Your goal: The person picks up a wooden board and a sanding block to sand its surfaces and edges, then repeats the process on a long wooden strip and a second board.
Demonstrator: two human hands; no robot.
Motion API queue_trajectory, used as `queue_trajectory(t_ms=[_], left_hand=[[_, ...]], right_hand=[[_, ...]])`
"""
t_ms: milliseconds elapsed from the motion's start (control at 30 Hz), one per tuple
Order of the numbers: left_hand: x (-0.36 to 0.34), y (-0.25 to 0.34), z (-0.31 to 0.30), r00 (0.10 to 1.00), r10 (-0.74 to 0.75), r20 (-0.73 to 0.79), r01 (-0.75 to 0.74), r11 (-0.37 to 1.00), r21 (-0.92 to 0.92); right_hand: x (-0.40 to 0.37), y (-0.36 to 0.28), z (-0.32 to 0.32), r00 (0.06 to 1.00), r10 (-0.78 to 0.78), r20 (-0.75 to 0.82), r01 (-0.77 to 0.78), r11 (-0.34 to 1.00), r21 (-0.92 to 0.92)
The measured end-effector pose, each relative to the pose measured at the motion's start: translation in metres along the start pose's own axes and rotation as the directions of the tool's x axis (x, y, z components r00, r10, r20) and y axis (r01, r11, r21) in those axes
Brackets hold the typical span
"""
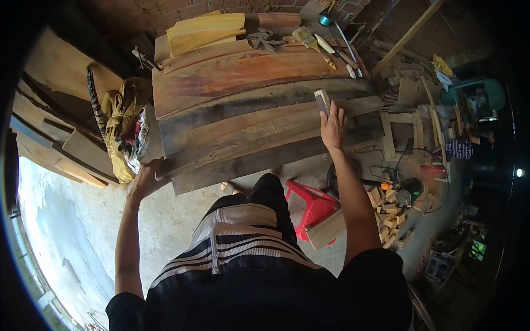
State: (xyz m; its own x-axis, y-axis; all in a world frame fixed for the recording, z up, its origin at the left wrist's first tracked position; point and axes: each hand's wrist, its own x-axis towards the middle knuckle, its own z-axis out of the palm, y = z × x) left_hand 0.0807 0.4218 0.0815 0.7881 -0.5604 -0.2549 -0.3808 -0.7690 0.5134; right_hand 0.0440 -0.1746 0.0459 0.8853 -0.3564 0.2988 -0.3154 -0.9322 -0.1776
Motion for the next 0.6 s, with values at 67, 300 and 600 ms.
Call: queue_trajectory(t_ms=[67,300,600], left_hand=[[-0.002,-0.004,0.006,0.988,0.047,-0.148,-0.052,0.998,-0.030],[0.014,-0.028,0.012,0.976,-0.032,-0.216,0.007,0.993,-0.116],[0.009,-0.035,0.047,0.877,-0.268,-0.399,0.151,0.942,-0.300]], right_hand=[[0.009,-0.006,0.005,1.000,0.014,-0.017,-0.015,1.000,-0.016],[0.044,-0.048,0.010,0.996,-0.086,0.022,0.089,0.973,-0.213],[0.022,-0.076,-0.003,0.925,-0.364,0.109,0.375,0.920,-0.114]])
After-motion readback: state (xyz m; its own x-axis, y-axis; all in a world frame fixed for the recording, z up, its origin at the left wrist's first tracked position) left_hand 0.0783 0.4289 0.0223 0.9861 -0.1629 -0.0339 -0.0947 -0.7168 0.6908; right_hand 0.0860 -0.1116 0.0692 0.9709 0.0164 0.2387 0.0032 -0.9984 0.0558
